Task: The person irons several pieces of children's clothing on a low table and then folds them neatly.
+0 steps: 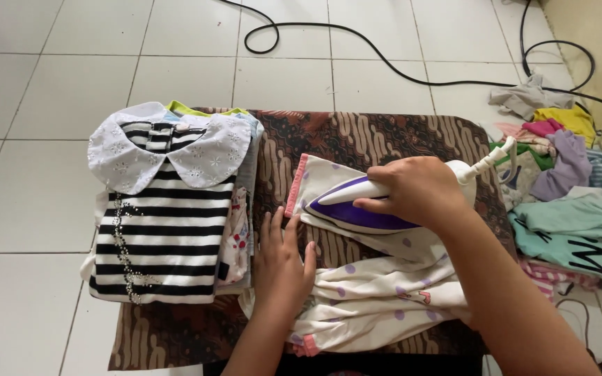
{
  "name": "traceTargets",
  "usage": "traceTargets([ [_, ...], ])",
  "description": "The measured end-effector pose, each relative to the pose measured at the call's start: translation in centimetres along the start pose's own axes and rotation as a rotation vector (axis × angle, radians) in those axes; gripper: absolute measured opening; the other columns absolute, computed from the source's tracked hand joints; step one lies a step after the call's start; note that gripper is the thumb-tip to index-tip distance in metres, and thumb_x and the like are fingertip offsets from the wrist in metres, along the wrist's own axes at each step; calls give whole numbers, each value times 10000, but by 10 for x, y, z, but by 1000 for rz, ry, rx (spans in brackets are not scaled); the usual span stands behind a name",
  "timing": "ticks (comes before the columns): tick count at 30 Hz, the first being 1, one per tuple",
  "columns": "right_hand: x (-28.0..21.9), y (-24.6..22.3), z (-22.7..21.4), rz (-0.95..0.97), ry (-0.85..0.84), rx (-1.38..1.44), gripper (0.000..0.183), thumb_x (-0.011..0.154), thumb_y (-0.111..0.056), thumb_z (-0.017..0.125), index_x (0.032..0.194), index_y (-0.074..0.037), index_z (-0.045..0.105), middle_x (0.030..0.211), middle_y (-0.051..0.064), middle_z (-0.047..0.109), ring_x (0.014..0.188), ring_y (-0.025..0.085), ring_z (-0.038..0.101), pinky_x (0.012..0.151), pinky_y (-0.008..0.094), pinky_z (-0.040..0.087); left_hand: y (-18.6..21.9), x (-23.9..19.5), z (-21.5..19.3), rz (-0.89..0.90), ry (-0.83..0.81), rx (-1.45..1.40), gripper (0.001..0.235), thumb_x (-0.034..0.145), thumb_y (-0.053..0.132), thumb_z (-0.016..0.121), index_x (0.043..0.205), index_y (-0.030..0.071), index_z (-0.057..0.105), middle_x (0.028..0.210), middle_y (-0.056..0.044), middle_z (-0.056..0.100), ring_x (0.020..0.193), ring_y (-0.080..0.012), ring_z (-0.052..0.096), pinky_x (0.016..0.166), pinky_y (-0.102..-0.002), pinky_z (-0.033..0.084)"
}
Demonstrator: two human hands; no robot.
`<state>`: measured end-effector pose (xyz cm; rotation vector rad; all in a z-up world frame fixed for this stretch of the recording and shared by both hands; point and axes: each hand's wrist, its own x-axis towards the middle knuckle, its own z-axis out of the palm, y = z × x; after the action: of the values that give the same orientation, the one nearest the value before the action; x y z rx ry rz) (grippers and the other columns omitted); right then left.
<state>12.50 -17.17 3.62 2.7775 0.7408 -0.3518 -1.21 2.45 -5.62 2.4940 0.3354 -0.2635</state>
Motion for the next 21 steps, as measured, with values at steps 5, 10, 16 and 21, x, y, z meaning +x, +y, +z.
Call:
traceTargets([
  [5, 6, -13, 12, 135, 152, -7, 625, 1009, -773, 427, 961, -186, 639, 682, -29, 661, 482, 128, 599, 356, 260, 454, -5, 0, 6, 17, 24, 2, 585, 989, 363, 518, 1500, 123, 365, 1693, -80, 166, 1562, -264, 97, 1187, -526, 259],
  [10, 22, -24, 4, 370, 108, 104, 645, 1011, -787, 397, 1030, -192, 645, 849, 62, 737, 763, 277, 731, 474, 389, 529, -6, 0, 8, 29, 48, -8, 575, 988, 369, 519, 1492, 126, 384, 1680, -83, 199, 1558, -273, 120, 1198, -509, 236],
  [16, 9, -13, -16, 150, -41, 63, 521, 981, -746, 469, 1037, -265, 664, 850, -23, 733, 708, 190, 706, 485, 315, 530, -6, 1, 7, -4, -10, -14, 620, 997, 390, 497, 1527, 123, 317, 1705, -61, 119, 1565, -246, 53, 1221, -512, 184],
  [21, 4, -7, -7, -48, -18, 29, 508, 879, -790, 569, 908, -298, 693, 836, -92, 752, 777, 182, 713, 582, 371, 496, -6, 2, 8, 2, 2, -10, 602, 1000, 398, 483, 1517, 129, 331, 1699, -54, 148, 1571, -246, 71, 1197, -513, 226],
])
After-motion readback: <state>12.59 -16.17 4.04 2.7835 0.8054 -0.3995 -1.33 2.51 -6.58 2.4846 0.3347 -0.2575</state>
